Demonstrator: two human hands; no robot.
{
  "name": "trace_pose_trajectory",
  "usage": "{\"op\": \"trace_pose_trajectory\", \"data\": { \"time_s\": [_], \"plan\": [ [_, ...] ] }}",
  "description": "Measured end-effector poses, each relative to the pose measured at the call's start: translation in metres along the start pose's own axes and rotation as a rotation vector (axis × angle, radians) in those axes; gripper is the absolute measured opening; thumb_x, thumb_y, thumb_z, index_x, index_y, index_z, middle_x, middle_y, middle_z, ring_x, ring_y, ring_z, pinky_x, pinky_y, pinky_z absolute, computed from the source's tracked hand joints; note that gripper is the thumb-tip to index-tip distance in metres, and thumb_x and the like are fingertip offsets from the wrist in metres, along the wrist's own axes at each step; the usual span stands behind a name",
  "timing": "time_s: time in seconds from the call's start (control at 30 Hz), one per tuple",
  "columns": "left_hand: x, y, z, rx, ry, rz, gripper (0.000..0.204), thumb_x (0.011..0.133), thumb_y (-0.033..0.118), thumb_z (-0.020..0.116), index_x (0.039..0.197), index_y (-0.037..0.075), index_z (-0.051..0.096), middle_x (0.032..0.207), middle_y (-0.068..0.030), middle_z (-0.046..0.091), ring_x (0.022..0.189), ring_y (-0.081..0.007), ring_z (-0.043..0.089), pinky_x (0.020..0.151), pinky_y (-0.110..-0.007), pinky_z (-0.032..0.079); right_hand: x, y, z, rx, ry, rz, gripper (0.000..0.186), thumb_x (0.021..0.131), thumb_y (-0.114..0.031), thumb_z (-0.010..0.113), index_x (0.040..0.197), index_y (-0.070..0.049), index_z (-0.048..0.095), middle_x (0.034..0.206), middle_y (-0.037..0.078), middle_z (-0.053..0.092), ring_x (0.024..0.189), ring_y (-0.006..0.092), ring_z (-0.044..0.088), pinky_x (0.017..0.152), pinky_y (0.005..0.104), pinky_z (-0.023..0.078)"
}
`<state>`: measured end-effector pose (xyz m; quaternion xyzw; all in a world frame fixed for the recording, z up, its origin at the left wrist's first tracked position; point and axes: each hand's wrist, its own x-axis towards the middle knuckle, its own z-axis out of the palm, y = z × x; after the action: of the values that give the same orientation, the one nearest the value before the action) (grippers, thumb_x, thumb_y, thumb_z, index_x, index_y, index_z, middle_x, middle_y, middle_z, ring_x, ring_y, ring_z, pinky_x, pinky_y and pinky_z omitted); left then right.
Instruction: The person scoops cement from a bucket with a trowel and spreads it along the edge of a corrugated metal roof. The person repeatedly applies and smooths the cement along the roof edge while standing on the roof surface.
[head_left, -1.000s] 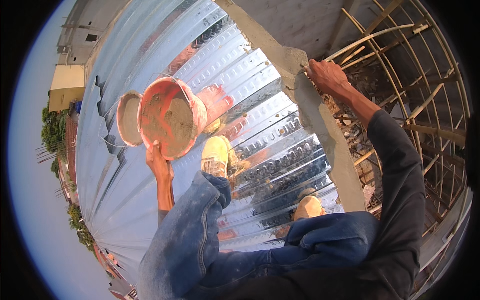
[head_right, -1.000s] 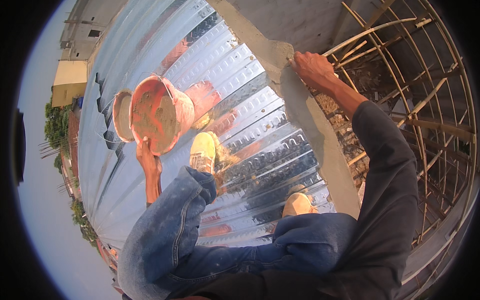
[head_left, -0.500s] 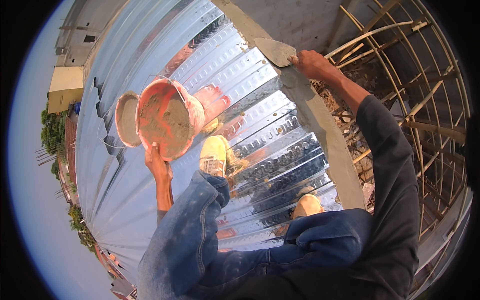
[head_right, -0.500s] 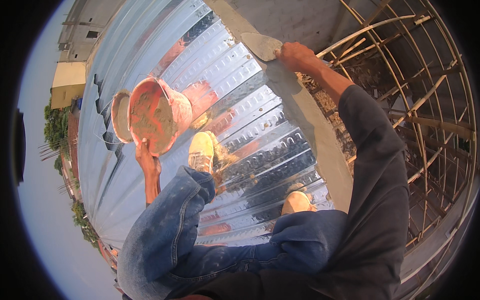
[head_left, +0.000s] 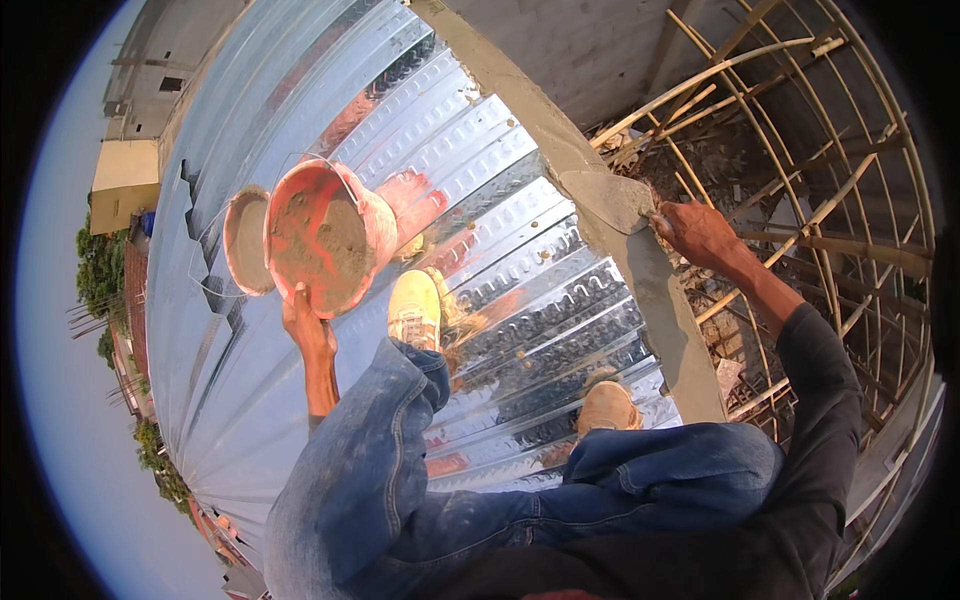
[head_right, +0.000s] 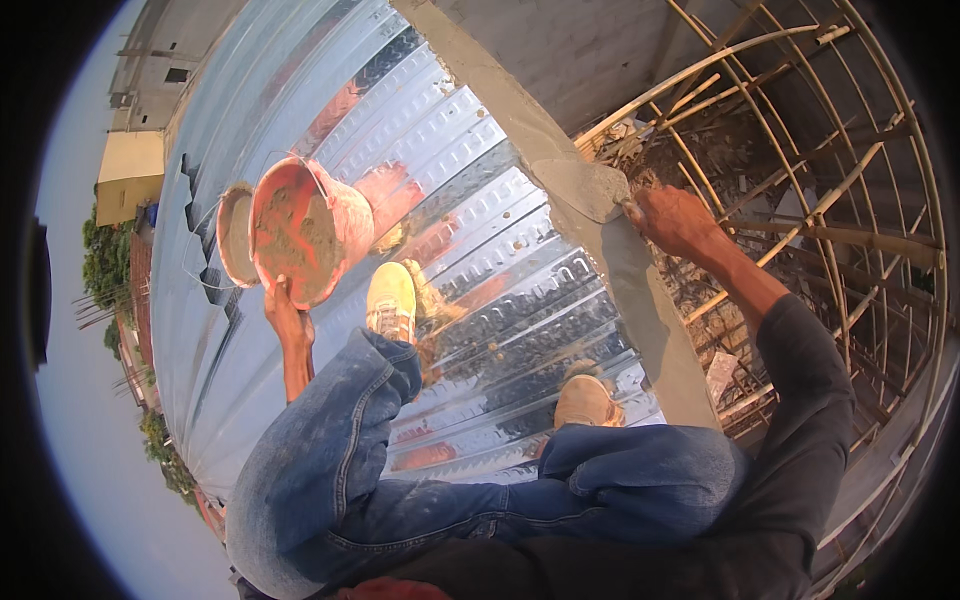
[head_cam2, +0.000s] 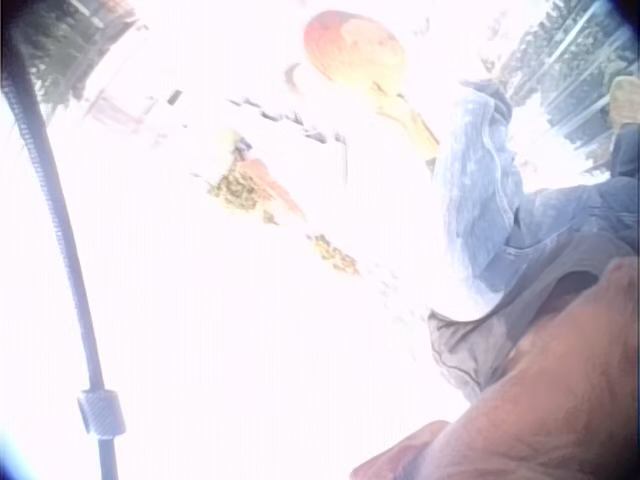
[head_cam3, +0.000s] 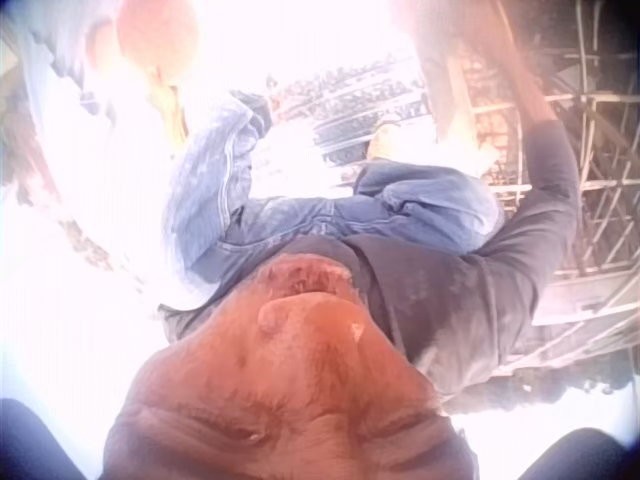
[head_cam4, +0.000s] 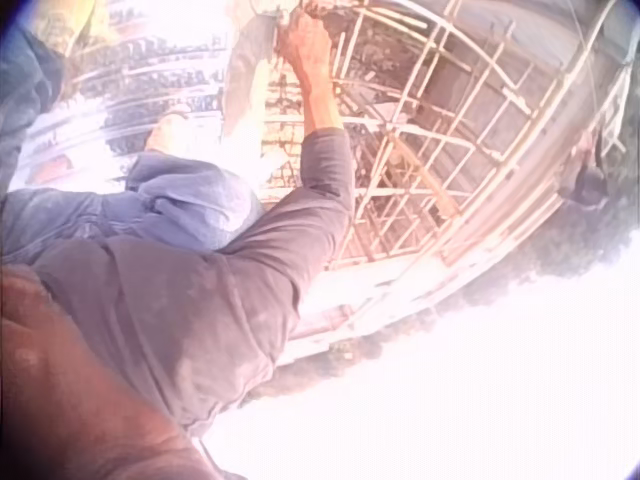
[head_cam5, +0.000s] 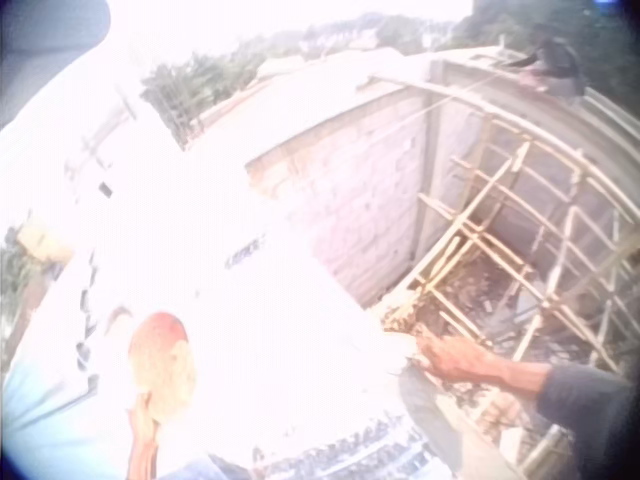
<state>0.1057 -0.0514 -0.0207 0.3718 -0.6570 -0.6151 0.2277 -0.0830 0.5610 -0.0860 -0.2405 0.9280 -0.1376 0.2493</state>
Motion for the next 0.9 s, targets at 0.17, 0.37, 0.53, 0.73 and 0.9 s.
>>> {"op": "trace_pose_trajectory", "data": {
  "time_s": [0.17,0.37,0.53,0.73,0.9],
  "plan": [
    [0.002,-0.004,0.000,-0.039,-0.034,-0.008,0.035,0.110,0.014,0.058,0.139,-0.005,0.057,0.138,-0.0151,0.067,0.120,-0.0244,0.069,0.099,-0.041,0.059,-0.040,0.035,-0.003,-0.145,-0.091,-0.055,0.039,0.108,-0.040,0.058,0.107,-0.003,0.068,0.089,0.023,0.073,0.093,0.0437,0.072,0.083,0.0553,0.057],
    [0.002,-0.003,0.006,-0.014,-0.030,0.003,0.035,0.110,0.014,0.058,0.140,-0.004,0.058,0.136,-0.0139,0.068,0.120,-0.0237,0.069,0.099,-0.040,0.059,-0.010,0.025,-0.035,-0.121,0.009,0.000,0.038,0.107,-0.041,0.060,0.112,-0.004,0.069,0.089,0.022,0.073,0.091,0.0427,0.072,0.082,0.0537,0.058],
    [0.009,-0.013,-0.005,-0.007,-0.056,0.033,0.036,0.110,0.015,0.058,0.141,-0.004,0.058,0.136,-0.0125,0.067,0.122,-0.0223,0.068,0.099,-0.039,0.060,0.041,0.014,-0.032,-0.103,-0.028,-0.172,0.045,0.107,-0.045,0.058,0.108,-0.003,0.073,0.091,0.022,0.074,0.093,0.0422,0.073,0.084,0.0539,0.059],
    [0.004,-0.011,-0.007,0.023,-0.035,-0.003,0.037,0.110,0.015,0.059,0.141,-0.004,0.058,0.136,-0.0121,0.067,0.122,-0.0223,0.068,0.098,-0.038,0.059,-0.004,0.046,-0.001,-0.172,-0.075,-0.244,0.043,0.105,-0.045,0.061,0.109,-0.004,0.073,0.087,0.023,0.072,0.088,0.0420,0.072,0.080,0.0551,0.057],
    [0.014,-0.018,-0.014,-0.036,-0.063,0.032,0.036,0.109,0.014,0.060,0.140,-0.004,0.058,0.136,-0.0126,0.067,0.120,-0.0230,0.069,0.096,-0.039,0.059,-0.055,0.072,-0.010,-0.266,-0.173,-0.120,0.041,0.103,-0.047,0.065,0.105,-0.006,0.072,0.077,0.019,0.069,0.074,0.0393,0.071,0.068,0.0529,0.057]
  ]
}}
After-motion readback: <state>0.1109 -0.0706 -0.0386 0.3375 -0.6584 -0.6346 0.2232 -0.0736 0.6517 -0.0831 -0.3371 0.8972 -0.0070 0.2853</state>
